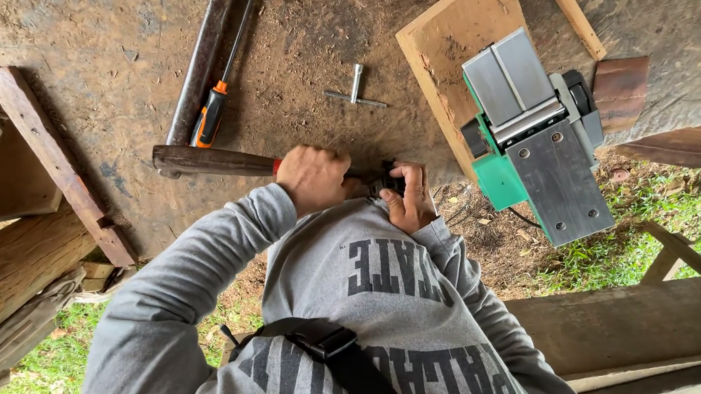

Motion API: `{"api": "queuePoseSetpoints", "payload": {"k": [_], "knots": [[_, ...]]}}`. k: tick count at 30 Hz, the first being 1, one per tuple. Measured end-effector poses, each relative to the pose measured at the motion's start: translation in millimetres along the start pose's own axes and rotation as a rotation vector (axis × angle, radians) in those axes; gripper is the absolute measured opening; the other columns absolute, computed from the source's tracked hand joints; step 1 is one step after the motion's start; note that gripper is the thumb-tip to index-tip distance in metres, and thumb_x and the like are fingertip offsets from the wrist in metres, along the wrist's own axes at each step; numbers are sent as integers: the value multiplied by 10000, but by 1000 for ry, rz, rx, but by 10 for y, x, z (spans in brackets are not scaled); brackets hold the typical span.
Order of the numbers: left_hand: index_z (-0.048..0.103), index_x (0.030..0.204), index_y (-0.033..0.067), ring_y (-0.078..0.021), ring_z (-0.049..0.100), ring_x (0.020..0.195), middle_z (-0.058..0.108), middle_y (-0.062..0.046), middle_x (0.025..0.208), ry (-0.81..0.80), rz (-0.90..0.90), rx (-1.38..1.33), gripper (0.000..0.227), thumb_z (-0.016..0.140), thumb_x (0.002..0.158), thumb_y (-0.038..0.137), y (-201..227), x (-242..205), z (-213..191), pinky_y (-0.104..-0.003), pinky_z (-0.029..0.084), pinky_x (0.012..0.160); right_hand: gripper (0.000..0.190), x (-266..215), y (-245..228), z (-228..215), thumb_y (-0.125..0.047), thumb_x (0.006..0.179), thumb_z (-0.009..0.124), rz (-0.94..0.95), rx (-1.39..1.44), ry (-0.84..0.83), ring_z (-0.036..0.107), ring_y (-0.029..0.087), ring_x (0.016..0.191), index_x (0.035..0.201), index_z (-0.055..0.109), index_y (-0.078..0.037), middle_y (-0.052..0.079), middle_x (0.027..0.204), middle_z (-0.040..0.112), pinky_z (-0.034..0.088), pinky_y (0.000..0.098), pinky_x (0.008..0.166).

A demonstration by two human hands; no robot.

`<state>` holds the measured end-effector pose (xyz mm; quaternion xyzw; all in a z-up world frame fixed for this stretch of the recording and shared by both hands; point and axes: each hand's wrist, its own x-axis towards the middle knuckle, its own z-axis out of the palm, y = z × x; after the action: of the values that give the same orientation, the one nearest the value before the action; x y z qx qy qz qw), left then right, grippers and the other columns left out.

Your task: Assembling or adjusting the components of an electric hand planer on a wooden workbench.

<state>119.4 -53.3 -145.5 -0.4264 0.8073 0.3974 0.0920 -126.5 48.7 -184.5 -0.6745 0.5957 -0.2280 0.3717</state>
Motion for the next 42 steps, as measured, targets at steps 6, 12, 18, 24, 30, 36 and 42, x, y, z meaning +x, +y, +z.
{"api": "queuePoseSetpoints", "payload": {"k": [6, 12, 18, 24, 30, 36, 42], "knots": [[690, 933, 71, -293, 715, 660, 720, -138, 757, 39, 63, -12, 437, 625, 928, 504, 4, -148, -12, -446, 565, 629, 428, 22, 12, -9, -252, 984, 691, 15, 0, -17, 590, 392, 1125, 1236, 498, 35, 252, 1255, 555, 497, 461, 990], [693, 909, 93, -257, 683, 552, 705, -98, 723, 19, -5, -40, 434, 596, 967, 513, -44, -187, -205, -426, 562, 540, 427, 48, -97, -131, -302, 1006, 667, 50, 29, -28, 612, 372, 1132, 1236, 518, 25, 228, 1250, 581, 499, 443, 977], [717, 865, 96, -258, 665, 538, 695, -99, 681, 205, -177, -9, 417, 644, 936, 501, -270, -288, -52, -440, 562, 541, 313, 192, -218, -246, -301, 1067, 597, 86, 85, -65, 636, 315, 1106, 1202, 588, -18, 172, 1199, 621, 510, 399, 945], [740, 903, 100, -312, 713, 586, 710, -152, 682, 141, -272, -80, 424, 681, 895, 520, -152, -300, -189, -472, 570, 583, 326, 299, -66, -218, -320, 1122, 459, 222, 125, -84, 585, 196, 808, 1185, 617, -42, 102, 985, 560, 492, 331, 741], [750, 900, 110, -321, 718, 617, 719, -155, 695, 89, -265, -134, 441, 685, 881, 546, -47, -180, -241, -475, 575, 611, 319, 313, 30, -190, -324, 1108, 474, 238, 198, -69, 593, 163, 787, 1143, 632, -49, 73, 961, 564, 501, 313, 715], [752, 889, 87, -336, 725, 652, 727, -169, 726, 30, -200, -119, 457, 665, 888, 535, 83, -97, -252, -477, 578, 652, 288, 180, -45, -241, -256, 1058, 605, 29, 68, -137, 603, 299, 1103, 1212, 588, -14, 155, 1200, 586, 499, 396, 950], [725, 861, 57, -356, 729, 682, 727, -193, 743, 60, -133, -95, 447, 636, 913, 493, 106, -45, -144, -486, 575, 670, 353, 166, -129, -238, -277, 1030, 638, 42, 94, -175, 603, 338, 1201, 1234, 569, 2, 194, 1307, 572, 511, 414, 996]]}}
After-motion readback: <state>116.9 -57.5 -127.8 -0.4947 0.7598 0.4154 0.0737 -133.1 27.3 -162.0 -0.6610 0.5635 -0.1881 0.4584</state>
